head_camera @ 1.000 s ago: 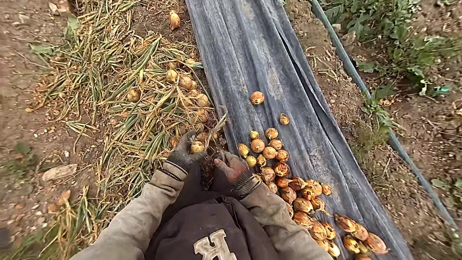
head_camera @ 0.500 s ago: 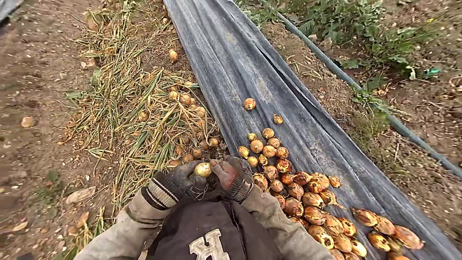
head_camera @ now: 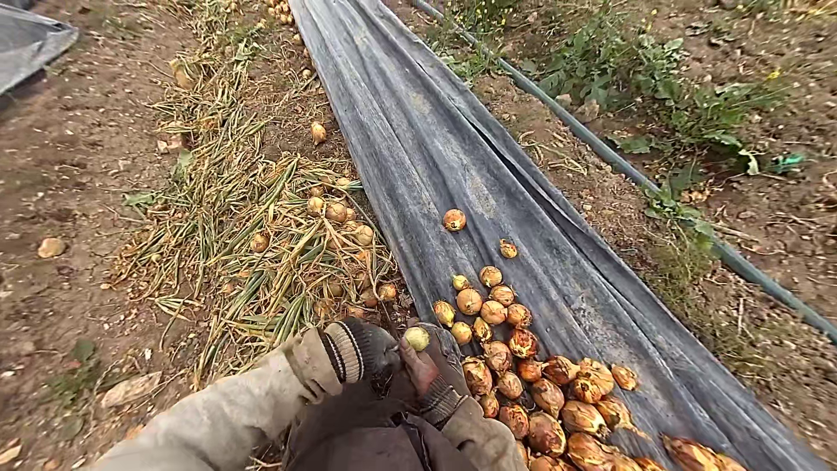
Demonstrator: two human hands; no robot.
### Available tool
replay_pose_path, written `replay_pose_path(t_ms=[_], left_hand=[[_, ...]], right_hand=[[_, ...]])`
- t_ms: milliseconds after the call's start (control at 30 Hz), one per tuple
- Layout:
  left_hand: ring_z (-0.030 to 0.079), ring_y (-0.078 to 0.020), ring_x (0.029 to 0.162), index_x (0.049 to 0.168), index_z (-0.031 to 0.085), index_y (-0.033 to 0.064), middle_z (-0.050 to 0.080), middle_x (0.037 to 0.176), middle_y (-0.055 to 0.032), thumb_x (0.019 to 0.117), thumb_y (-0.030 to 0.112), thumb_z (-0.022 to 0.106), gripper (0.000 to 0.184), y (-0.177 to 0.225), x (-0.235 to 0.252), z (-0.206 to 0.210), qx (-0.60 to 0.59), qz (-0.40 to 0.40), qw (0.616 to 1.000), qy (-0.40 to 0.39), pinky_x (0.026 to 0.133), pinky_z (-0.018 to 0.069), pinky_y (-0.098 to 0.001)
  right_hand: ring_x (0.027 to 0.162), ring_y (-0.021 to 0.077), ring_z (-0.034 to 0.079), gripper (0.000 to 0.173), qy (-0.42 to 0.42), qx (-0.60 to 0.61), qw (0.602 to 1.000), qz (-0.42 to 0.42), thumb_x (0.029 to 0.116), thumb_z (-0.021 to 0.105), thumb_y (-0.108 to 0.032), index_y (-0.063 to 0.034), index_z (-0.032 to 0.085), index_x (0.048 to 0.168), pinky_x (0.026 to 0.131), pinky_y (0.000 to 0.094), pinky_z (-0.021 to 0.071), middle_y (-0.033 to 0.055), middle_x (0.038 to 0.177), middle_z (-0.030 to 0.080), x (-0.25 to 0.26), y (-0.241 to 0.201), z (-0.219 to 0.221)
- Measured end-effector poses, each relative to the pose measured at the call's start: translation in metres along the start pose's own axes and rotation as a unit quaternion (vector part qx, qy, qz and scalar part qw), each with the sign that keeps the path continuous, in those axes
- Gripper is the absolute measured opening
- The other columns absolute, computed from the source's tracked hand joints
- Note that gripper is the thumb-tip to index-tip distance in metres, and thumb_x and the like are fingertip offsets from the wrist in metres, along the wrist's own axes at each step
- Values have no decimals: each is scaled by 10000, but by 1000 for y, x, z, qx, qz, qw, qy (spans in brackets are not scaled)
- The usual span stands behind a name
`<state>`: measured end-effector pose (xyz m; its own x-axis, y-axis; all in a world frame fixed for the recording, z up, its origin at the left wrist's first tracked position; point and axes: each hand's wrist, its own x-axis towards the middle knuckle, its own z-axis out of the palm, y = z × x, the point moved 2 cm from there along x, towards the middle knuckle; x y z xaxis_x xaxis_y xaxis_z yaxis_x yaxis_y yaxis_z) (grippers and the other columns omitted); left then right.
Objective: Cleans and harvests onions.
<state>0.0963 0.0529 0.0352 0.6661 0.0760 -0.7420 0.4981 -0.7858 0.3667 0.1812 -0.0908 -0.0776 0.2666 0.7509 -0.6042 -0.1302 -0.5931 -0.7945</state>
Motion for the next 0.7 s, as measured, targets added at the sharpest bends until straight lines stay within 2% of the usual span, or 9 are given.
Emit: replay_pose_path(t_ms=[133, 267, 367, 433, 467, 567, 600, 633, 700], left_hand=[[696, -385, 1013, 1171, 699, 106, 717, 1074, -180, 1072, 452, 478, 423, 3, 67, -42, 16, 57, 998, 22, 873, 521, -664], [700, -347, 1081, 1244, 689, 145, 722, 1151, -147, 1082, 371, 471, 354, -109, 148, -128, -49, -114, 967, 221, 935, 550, -603], [664, -424, 1151, 1259, 667, 67, 696, 1198, -234, 1087, 457, 416, 494, -242, 172, -178, -248, -306, 828, 399, 977, 508, -650], [630, -428, 1219, 1269, 671, 38, 672, 1257, -257, 1067, 477, 442, 534, -302, 177, -189, -313, -422, 728, 440, 1027, 477, -644], [602, -433, 1264, 1295, 655, 9, 645, 1304, -275, 1074, 427, 453, 514, -311, 172, -191, -312, -450, 723, 421, 1061, 455, -635], [326, -391, 1521, 1563, 378, 22, 356, 1624, -239, 1125, 290, 399, 514, -308, 131, -220, -325, -408, 843, 131, 1218, 291, -545], [361, -408, 1497, 1532, 424, 12, 399, 1592, -250, 1106, 280, 465, 504, -319, 147, -213, -285, -415, 854, 135, 1205, 308, -566], [507, -456, 1369, 1371, 590, -26, 562, 1428, -289, 1027, 254, 598, 444, -339, 181, -191, -222, -441, 838, 235, 1127, 397, -629], [537, -472, 1329, 1322, 593, -83, 578, 1373, -326, 1007, 329, 625, 520, -374, 224, -173, -198, -459, 824, 267, 1107, 410, -642]], right_hand=[[422, 79, 423, 605, 128, 171, 976, -32, 1062, 276, -528, -44, 582, 864, 411, 272, 408, -29, 557, 478, 1, -13, -39], [371, 61, 404, 694, 233, 171, 955, -71, 1022, 151, -652, -107, 537, 832, 353, 253, 398, -51, 530, 474, 7, -20, -96], [385, 70, 434, 649, 280, 127, 952, -13, 1062, 79, -498, -93, 545, 862, 371, 260, 420, -44, 543, 499, 16, -12, -130], [407, 79, 442, 637, 273, 88, 957, 38, 1082, 75, -447, -84, 553, 869, 400, 269, 428, -39, 554, 492, 22, -6, -133], [419, 81, 446, 632, 258, 76, 962, 58, 1088, 81, -428, -69, 556, 879, 415, 270, 430, -34, 561, 494, 25, -6, -131], [444, 60, 472, 640, 201, 57, 975, 73, 1085, 102, -441, -57, 575, 891, 446, 259, 455, -51, 571, 516, 34, -6, -111], [455, 67, 477, 648, 186, 56, 977, 83, 1085, 115, -447, -45, 591, 902, 456, 272, 459, -45, 582, 526, 37, -8, -101], [453, 74, 484, 660, 172, 58, 979, 90, 1084, 131, -457, -35, 606, 905, 456, 284, 468, -37, 581, 535, 39, -11, -91], [459, 60, 472, 640, 126, 56, 986, 96, 1089, 130, -431, -35, 601, 914, 462, 265, 459, -47, 590, 529, 42, -23, -74]])
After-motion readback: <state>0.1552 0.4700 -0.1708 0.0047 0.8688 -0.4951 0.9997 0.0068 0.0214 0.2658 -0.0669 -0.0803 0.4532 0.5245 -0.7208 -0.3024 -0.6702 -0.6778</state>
